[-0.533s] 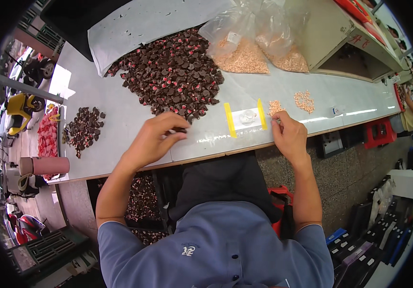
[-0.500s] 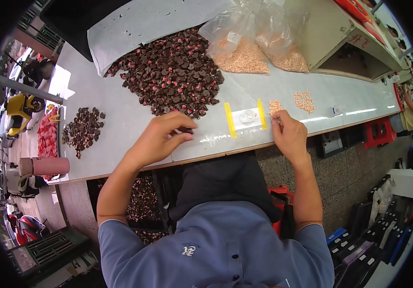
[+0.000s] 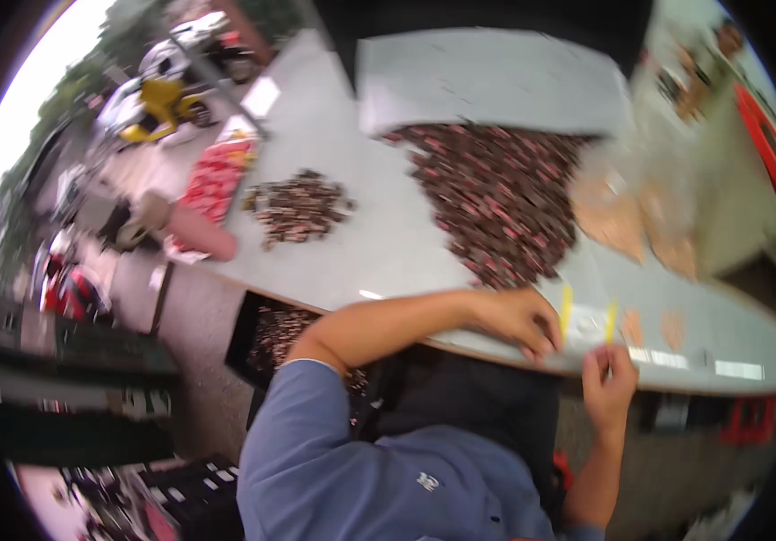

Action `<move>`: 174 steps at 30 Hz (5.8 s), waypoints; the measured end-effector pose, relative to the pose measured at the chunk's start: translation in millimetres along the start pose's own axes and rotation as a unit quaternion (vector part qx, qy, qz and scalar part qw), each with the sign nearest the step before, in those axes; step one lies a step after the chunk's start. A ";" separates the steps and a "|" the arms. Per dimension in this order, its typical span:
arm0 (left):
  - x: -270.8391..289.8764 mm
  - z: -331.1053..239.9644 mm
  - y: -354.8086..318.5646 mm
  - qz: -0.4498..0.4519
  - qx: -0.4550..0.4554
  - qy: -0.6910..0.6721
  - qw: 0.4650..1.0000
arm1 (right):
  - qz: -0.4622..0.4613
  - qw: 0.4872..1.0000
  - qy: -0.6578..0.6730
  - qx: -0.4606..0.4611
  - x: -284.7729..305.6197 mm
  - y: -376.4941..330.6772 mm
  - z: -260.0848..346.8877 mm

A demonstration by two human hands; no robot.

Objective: Sorting and inspecting small plastic components on a workbench.

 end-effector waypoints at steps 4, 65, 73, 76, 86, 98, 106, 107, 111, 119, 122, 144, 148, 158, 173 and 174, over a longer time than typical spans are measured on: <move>-3.7 10.6 9.3 -0.008 -0.027 -0.069 0.997 | -0.003 1.000 0.004 0.026 -29.7 -5.4 1.6; 7.6 -7.6 -6.8 -0.074 0.038 -0.030 0.996 | 0.077 0.939 -0.289 0.170 16.6 46.2 28.1; 3.0 -7.8 -1.6 -0.085 0.019 -0.046 0.995 | 0.135 0.872 -0.434 0.182 16.0 52.0 23.5; 3.4 -6.2 -1.9 -0.084 0.022 -0.048 0.995 | 0.144 0.862 -0.450 0.183 14.8 53.4 19.5; 4.3 -5.9 -1.1 -0.092 0.019 -0.080 0.992 | 0.117 0.887 -0.404 0.189 13.9 47.6 32.7; 5.0 -2.3 2.7 -0.104 0.028 -0.083 0.991 | 0.044 0.975 -0.145 0.162 -20.9 27.8 19.7; 4.9 -4.7 1.3 -0.107 0.037 -0.074 0.991 | 0.043 0.969 -0.164 0.177 -23.6 27.9 20.7; 4.9 -5.1 1.0 -0.109 0.038 -0.071 0.991 | 0.043 0.967 -0.172 0.181 -23.9 27.5 20.7; 4.3 -5.0 1.8 -0.108 0.037 -0.075 0.991 | 0.032 0.968 -0.166 0.184 -24.6 26.5 18.0; 4.9 -4.3 2.7 -0.113 0.039 -0.069 0.990 | 0.013 0.975 -0.139 0.175 -25.4 26.4 15.4; 5.1 -3.8 1.7 -0.117 0.038 -0.078 0.989 | 0.012 0.967 -0.162 0.196 -27.8 27.3 19.0; 0.2 -2.8 -3.0 -0.143 0.039 -0.043 0.988 | -0.259 0.954 -0.132 -0.075 114.8 -14.3 -71.0; -1.9 -1.7 -0.6 -0.136 0.040 -0.048 0.989 | -0.202 0.936 -0.262 -0.123 133.3 -13.7 -87.0; 9.5 -10.4 2.3 -0.141 0.040 -0.037 0.989 | -0.131 0.912 -0.377 -0.097 123.1 29.7 -106.2; -6.2 12.4 0.6 -0.044 -0.036 -0.060 0.997 | -0.163 0.940 -0.299 -0.018 135.6 1.0 -123.4; -6.3 8.5 1.8 -0.039 -0.040 -0.055 0.997 | -0.174 0.941 -0.290 -0.015 132.0 1.7 -112.7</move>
Point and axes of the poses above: each hand's wrist, its own y-axis towards the middle knuckle, its own x-axis out of the back of the hand, z = x × y, the point moved 3 cm from there along y, towards the middle knuckle, and after that the axes turned 4 degrees about z, right-handed, at the moved point
